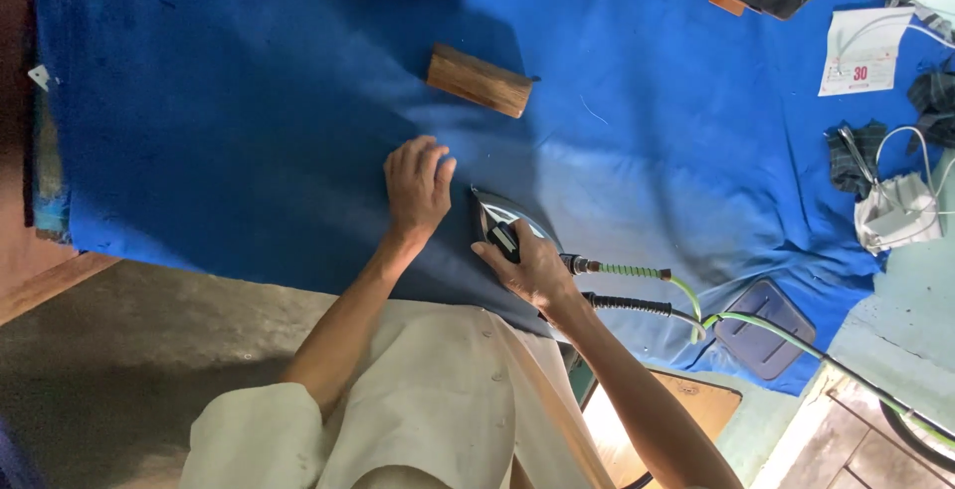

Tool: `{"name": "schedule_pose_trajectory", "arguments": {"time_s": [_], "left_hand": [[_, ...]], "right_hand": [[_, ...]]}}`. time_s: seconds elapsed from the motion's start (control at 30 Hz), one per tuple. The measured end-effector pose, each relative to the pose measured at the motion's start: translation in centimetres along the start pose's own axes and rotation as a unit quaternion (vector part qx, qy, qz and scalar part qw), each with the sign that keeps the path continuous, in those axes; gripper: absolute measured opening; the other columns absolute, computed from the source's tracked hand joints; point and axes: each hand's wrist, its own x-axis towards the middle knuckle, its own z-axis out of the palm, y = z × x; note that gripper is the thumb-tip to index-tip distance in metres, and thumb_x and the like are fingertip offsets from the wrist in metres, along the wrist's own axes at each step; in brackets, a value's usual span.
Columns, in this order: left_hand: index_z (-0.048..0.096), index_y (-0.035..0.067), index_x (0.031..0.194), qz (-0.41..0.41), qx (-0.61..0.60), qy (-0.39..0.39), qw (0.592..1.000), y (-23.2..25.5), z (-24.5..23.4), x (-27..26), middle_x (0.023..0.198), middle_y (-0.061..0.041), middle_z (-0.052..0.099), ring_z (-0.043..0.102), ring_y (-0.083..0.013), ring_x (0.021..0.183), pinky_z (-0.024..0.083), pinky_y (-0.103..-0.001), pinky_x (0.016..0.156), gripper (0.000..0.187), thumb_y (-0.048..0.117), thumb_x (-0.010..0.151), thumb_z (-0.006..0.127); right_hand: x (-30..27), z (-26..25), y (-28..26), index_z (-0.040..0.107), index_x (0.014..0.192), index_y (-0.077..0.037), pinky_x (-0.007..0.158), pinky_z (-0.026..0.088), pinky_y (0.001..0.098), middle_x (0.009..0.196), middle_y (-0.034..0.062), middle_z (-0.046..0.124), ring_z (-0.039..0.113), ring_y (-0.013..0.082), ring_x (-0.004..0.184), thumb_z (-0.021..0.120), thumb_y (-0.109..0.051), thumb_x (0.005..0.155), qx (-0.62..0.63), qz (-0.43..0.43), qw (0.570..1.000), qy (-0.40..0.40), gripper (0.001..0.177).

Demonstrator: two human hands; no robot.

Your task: The person irons a long, dark strip of fabric laid out on a blue work surface. They use a steam iron in their right hand and a wooden block in their left hand to press and smooth the material. The person repeatedly moves the iron along the strip, adjusting its position and using the block to hold the fabric in place.

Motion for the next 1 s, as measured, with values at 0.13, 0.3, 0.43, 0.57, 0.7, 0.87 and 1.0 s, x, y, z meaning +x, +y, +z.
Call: {"name": "schedule_pose_trajectory", "arguments": {"time_s": [0.13, 0.3, 0.43, 0.57, 0.7, 0.87, 1.0], "left_hand": [[0.063, 0.01, 0.118, 0.005, -0.078, 0.019, 0.997, -0.3, -2.7, 4.3, 0.111, -0.008, 0.059, 0.065, -0.0251, 0.104, 0.05, -0.039, 0.09, 0.019, 0.017, 0.109, 0.048], [0.055, 0.012, 0.141, 0.148, -0.047, -0.091, 0.984, 0.7, -3.4, 10.8, 0.127, -0.012, 0.059, 0.056, -0.031, 0.122, 0.038, -0.049, 0.105, 0.042, 0.018, 0.101, 0.065], [0.022, 0.026, 0.166, 0.209, 0.079, -0.38, 0.898, 0.9, -0.1, 13.0, 0.168, -0.01, 0.027, 0.021, -0.0318, 0.155, 0.017, -0.06, 0.126, 0.095, 0.025, 0.09, 0.08], [0.054, 0.016, 0.135, 0.322, 0.077, -0.196, 0.923, 0.2, 1.2, 14.4, 0.122, -0.007, 0.048, 0.054, -0.0269, 0.112, 0.041, -0.048, 0.099, 0.06, 0.001, 0.082, 0.079], [0.043, 0.008, 0.143, 0.188, 0.146, -0.233, 0.943, -0.6, -1.0, 12.2, 0.136, -0.019, 0.048, 0.052, -0.0364, 0.121, 0.046, -0.049, 0.099, 0.074, 0.014, 0.081, 0.082], [0.048, 0.015, 0.133, 0.069, 0.159, -0.277, 0.945, -4.1, -6.9, 5.8, 0.123, -0.013, 0.049, 0.05, -0.036, 0.116, 0.046, -0.053, 0.088, 0.07, 0.02, 0.075, 0.087], [0.051, 0.01, 0.141, 0.065, 0.163, -0.26, 0.949, -6.4, -11.4, 1.1, 0.121, -0.016, 0.053, 0.055, -0.0358, 0.115, 0.047, -0.05, 0.089, 0.065, 0.032, 0.085, 0.077]], "right_hand": [[1.8, 1.3, 0.2, 0.057, 0.096, -0.008, 0.052, 0.054, 0.0418, 0.068, 0.021, 0.07, 0.074, 0.0362, 0.064, 0.078, -0.054, 0.087, 0.013, -0.046, 0.998, 0.042, 0.051], [3.3, 1.1, -2.6, 0.058, 0.096, -0.007, 0.05, 0.049, 0.046, 0.065, 0.0233, 0.067, 0.072, 0.0389, 0.063, 0.077, -0.059, 0.086, -0.014, -0.092, 0.993, 0.075, 0.055], [4.3, 1.6, -3.3, 0.058, 0.096, -0.009, 0.048, 0.049, 0.0439, 0.063, 0.021, 0.067, 0.071, 0.0357, 0.059, 0.072, -0.066, 0.088, -0.023, -0.1, 0.99, 0.095, 0.06], [2.2, -1.8, -8.3, 0.042, 0.089, -0.01, 0.043, 0.036, 0.0328, 0.059, 0.0016, 0.049, 0.04, 0.0146, 0.047, 0.061, -0.056, 0.095, 0.039, 0.001, 0.999, -0.037, 0.05], [2.0, -1.3, -5.8, 0.045, 0.094, -0.01, 0.044, 0.038, 0.0337, 0.061, 0.0026, 0.054, 0.046, 0.0153, 0.049, 0.059, -0.064, 0.091, 0.016, 0.01, 0.999, -0.046, 0.056], [-1.0, -0.5, -0.9, 0.057, 0.099, -0.009, 0.061, 0.05, 0.053, 0.073, 0.0243, 0.069, 0.073, 0.0426, 0.076, 0.074, -0.063, 0.085, -0.048, -0.073, 0.996, 0.021, 0.059], [-1.7, -1.1, -0.7, 0.057, 0.1, -0.01, 0.065, 0.054, 0.0514, 0.08, 0.025, 0.072, 0.074, 0.0422, 0.081, 0.074, -0.065, 0.083, -0.053, -0.059, 0.996, -0.028, 0.061]]}}
